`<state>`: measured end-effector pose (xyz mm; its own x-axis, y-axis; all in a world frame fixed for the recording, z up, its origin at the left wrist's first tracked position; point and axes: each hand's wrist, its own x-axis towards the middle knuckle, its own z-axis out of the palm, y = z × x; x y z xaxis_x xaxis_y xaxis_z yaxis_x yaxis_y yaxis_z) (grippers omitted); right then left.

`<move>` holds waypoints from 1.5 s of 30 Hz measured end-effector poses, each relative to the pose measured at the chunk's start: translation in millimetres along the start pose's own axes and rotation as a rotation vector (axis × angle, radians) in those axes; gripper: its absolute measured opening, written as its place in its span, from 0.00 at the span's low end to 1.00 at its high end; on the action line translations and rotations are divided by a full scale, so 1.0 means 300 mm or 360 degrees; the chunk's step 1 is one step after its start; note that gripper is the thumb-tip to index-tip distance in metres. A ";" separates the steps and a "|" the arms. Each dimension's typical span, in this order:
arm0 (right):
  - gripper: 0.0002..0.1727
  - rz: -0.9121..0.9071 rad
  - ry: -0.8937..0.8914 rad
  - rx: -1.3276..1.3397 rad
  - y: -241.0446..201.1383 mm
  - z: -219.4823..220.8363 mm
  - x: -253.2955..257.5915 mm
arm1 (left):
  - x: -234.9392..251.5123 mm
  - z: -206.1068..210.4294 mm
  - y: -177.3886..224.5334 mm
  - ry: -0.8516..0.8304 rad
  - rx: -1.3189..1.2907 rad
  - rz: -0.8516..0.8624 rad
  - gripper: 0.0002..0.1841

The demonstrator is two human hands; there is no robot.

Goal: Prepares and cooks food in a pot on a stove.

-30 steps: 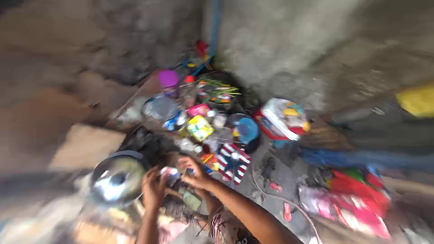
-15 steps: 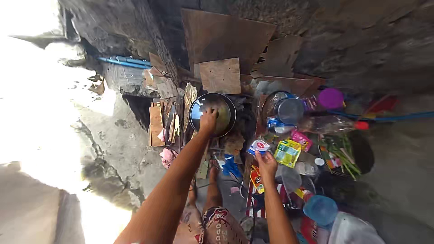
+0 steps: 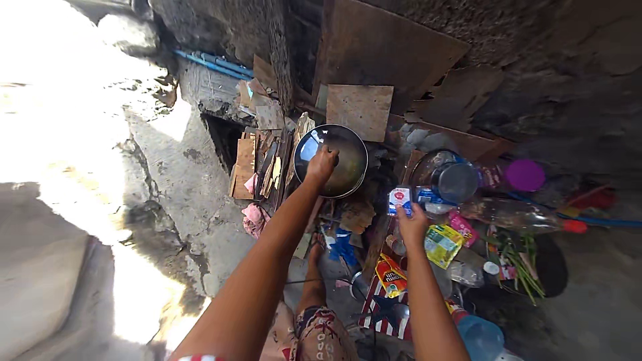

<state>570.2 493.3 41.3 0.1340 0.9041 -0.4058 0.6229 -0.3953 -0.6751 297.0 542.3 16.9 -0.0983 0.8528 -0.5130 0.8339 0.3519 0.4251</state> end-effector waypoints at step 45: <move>0.24 0.0418 0.0509 0.0010 0.522 -0.192 -0.016 | 0.034 0.058 0.025 0.0025 0.0138 0.0183 0.26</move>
<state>711.5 436.5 -27.1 0.5211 0.7769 -0.3534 0.5309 -0.6193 -0.5785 311.7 546.9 1.9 -0.0072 0.8918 -0.4524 0.8840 0.2171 0.4139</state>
